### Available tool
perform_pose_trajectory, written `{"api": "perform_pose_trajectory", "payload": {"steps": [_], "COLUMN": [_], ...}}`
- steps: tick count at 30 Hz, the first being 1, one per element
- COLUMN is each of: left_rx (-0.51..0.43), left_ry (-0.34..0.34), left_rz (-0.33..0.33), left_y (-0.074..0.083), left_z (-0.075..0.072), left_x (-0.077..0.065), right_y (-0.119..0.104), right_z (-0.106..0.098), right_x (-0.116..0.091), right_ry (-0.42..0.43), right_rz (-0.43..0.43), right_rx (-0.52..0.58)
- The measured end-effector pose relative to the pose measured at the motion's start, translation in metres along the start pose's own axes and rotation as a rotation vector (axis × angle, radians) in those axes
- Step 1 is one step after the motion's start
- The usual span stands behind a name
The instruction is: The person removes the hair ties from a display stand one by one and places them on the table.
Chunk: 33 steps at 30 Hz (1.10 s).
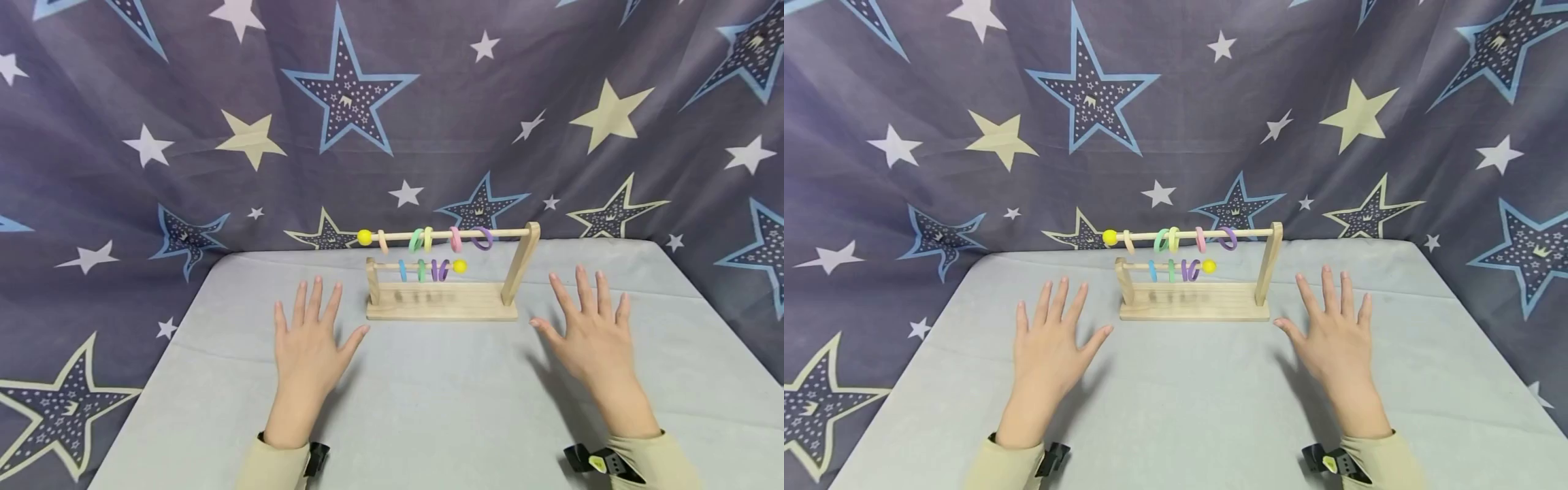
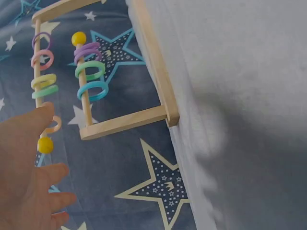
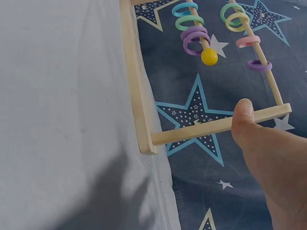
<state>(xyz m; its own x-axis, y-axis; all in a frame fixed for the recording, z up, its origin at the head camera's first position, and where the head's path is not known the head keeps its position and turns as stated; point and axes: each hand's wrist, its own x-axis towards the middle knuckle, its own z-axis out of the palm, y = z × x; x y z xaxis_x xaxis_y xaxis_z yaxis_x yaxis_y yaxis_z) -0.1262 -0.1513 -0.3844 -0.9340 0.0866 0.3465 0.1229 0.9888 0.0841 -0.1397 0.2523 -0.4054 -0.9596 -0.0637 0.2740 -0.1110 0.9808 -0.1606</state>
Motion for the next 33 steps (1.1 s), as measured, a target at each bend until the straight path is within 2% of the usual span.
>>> {"api": "perform_pose_trajectory", "payload": {"steps": [4, 7, 15, 18, 26, 33], "left_rx": [-0.006, -0.009, -0.020, -0.034, -0.091, -0.164], "left_ry": [-0.062, -0.081, 0.001, 0.012, -0.054, -0.064], "left_rz": [-0.011, -0.009, 0.037, 0.039, 0.022, 0.001], "left_y": [0.004, 0.007, 0.006, 0.006, 0.008, 0.011], "left_z": [0.000, 0.000, 0.011, 0.017, 0.026, 0.031], "left_x": [0.004, 0.007, 0.018, 0.023, 0.035, 0.050], "right_y": [-0.002, -0.002, -0.002, -0.002, -0.002, -0.004], "right_z": [0.001, 0.001, 0.002, 0.003, 0.005, 0.006], "right_x": [-0.001, -0.002, -0.004, -0.004, -0.004, -0.002], "right_ry": [-0.013, -0.034, -0.031, -0.020, -0.008, 0.000], "right_rz": [-0.003, -0.009, -0.034, -0.041, -0.050, -0.051], "right_rx": [0.012, 0.015, 0.025, 0.026, 0.040, 0.058]}}
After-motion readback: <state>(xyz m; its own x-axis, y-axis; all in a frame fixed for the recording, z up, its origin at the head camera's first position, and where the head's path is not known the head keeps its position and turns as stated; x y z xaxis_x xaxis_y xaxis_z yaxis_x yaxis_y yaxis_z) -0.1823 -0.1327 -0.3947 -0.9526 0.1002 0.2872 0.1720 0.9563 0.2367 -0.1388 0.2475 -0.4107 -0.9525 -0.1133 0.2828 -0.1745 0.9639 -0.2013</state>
